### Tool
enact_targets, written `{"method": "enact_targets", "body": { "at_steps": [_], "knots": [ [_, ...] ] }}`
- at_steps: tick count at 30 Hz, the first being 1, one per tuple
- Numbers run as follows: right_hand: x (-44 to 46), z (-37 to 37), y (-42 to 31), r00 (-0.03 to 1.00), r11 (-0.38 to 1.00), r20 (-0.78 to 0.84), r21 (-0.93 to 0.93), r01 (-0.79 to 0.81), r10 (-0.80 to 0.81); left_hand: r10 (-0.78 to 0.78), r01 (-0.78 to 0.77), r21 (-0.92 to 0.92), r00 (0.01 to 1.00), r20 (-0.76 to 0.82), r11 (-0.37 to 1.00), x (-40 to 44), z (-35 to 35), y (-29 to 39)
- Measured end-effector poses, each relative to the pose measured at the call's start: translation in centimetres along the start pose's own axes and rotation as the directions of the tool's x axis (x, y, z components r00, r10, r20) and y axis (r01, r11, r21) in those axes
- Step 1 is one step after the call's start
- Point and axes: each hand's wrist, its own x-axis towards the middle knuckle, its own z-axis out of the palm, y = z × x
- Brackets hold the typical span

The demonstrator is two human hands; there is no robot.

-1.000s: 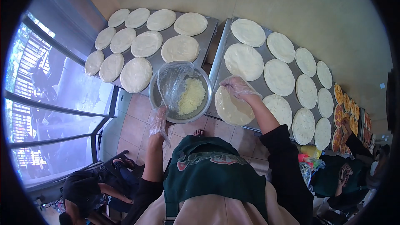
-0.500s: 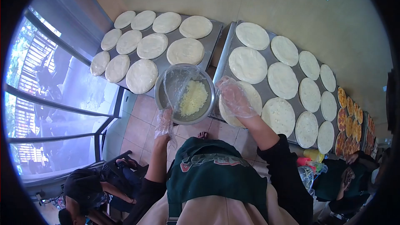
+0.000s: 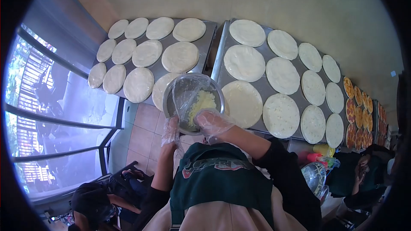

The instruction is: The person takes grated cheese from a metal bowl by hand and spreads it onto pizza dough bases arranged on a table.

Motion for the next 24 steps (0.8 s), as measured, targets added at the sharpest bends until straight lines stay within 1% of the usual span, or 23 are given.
{"method": "enact_targets", "body": {
  "at_steps": [1,2,3,4,5,6,7,9,10,11,12,13,14,15,16,17,18,19,20,21,22,23,24],
  "knots": [
    [0.1,-0.1,0.0,1.0,1.0,-0.002,0.001,0.0,0.0,0.107,-0.11,0.107,0.994,0.028,0.988,0.0,-0.1,-0.4],
    [0.2,-0.3,0.0,0.997,0.985,0.018,-0.155,0.072,-0.07,0.108,-0.111,0.109,0.994,0.028,0.988,0.0,-0.2,-0.7],
    [0.2,-0.4,0.0,0.99,0.941,0.05,-0.307,0.143,-0.134,0.192,-0.193,0.287,0.981,0.033,0.938,-0.8,0.1,0.6],
    [-0.1,-0.3,-0.1,0.99,0.941,0.049,-0.306,0.142,-0.133,0.271,-0.264,0.455,0.961,0.053,0.85,-1.3,0.3,1.2],
    [-0.4,-0.2,-0.2,0.996,0.976,0.055,-0.202,0.079,-0.069,0.271,-0.265,0.456,0.961,0.054,0.85,-0.9,0.2,0.7],
    [-0.6,-0.4,-0.7,0.998,0.995,0.067,-0.096,0.014,-0.008,0.184,-0.203,0.446,0.979,0.085,0.872,-0.4,0.0,0.3],
    [-0.6,-0.9,-1.1,0.998,0.995,0.064,-0.094,0.016,-0.01,0.097,-0.139,0.439,0.988,0.119,0.888,-0.1,-0.1,0.0],
    [-0.4,-2.1,-1.8,0.969,0.995,0.237,0.05,-0.089,0.075,0.093,-0.142,0.419,0.986,0.135,0.897,-0.5,0.2,0.4],
    [-0.4,-2.4,-1.6,0.969,0.995,0.236,0.051,-0.089,0.074,0.088,-0.14,0.396,0.985,0.148,0.908,-1.0,0.5,1.1],
    [-0.5,-2.7,-1.1,0.968,0.999,0.251,-0.037,-0.022,0.031,0.089,-0.14,0.396,0.985,0.145,0.907,-1.2,0.7,1.4],
    [-0.6,-2.9,-0.9,0.962,0.991,0.271,-0.124,0.049,-0.013,0.233,-0.286,0.485,0.958,0.166,0.827,-1.4,0.8,1.6],
    [-0.8,-3.0,-0.9,0.961,0.991,0.275,-0.123,0.055,-0.019,0.368,-0.414,0.564,0.908,0.201,0.714,-1.5,1.0,1.8],
    [-0.8,-3.1,-0.9,0.959,0.989,0.283,-0.144,0.031,0.011,0.371,-0.413,0.565,0.908,0.196,0.714,-1.3,1.2,2.1],
    [-0.8,-3.3,-0.9,0.956,0.986,0.29,-0.167,0.006,0.043,0.117,-0.141,0.22,0.986,0.119,0.965,-0.9,1.7,2.4],
    [-0.7,-4.1,-1.6,0.956,0.986,0.29,-0.167,0.008,0.041,-0.157,0.182,-0.169,0.976,0.152,0.969,-0.7,1.9,2.5],
    [-0.5,-5.3,-2.5,0.934,1.0,0.357,-0.008,-0.016,0.018,-0.157,0.182,-0.168,0.976,0.152,0.969,-0.7,2.0,2.2],
    [-0.2,-6.2,-3.0,0.909,0.987,0.417,0.15,-0.05,-0.017,-0.098,0.105,-0.042,0.983,0.154,0.994,-0.7,2.1,1.9],
    [0.0,-6.6,-2.8,0.908,0.987,0.418,0.15,-0.05,-0.018,-0.038,0.025,0.084,0.986,0.162,0.996,-0.8,2.1,1.7],
    [0.1,-7.0,-2.5,0.903,0.932,0.424,0.292,-0.214,0.074,-0.038,0.025,0.083,0.986,0.16,0.996,-0.7,2.4,1.6],
    [0.1,-7.3,-2.3,0.882,0.831,0.442,0.421,-0.364,0.162,-0.096,0.096,0.009,0.987,0.129,0.995,-0.6,2.8,1.7],
    [0.0,-7.4,-1.7,0.882,0.833,0.443,0.419,-0.362,0.161,-0.155,0.163,-0.069,0.983,0.102,0.984,-0.5,3.0,1.8],
    [-0.1,-7.3,-0.7,0.895,0.675,0.403,0.608,-0.418,0.192,-0.154,0.161,-0.071,0.983,0.101,0.984,-0.4,3.0,1.7],
    [-0.3,-7.4,0.0,0.9,0.476,0.369,0.764,-0.437,0.233,-0.081,0.077,0.035,0.989,0.125,0.996,-0.2,3.1,1.5]
  ]
}}
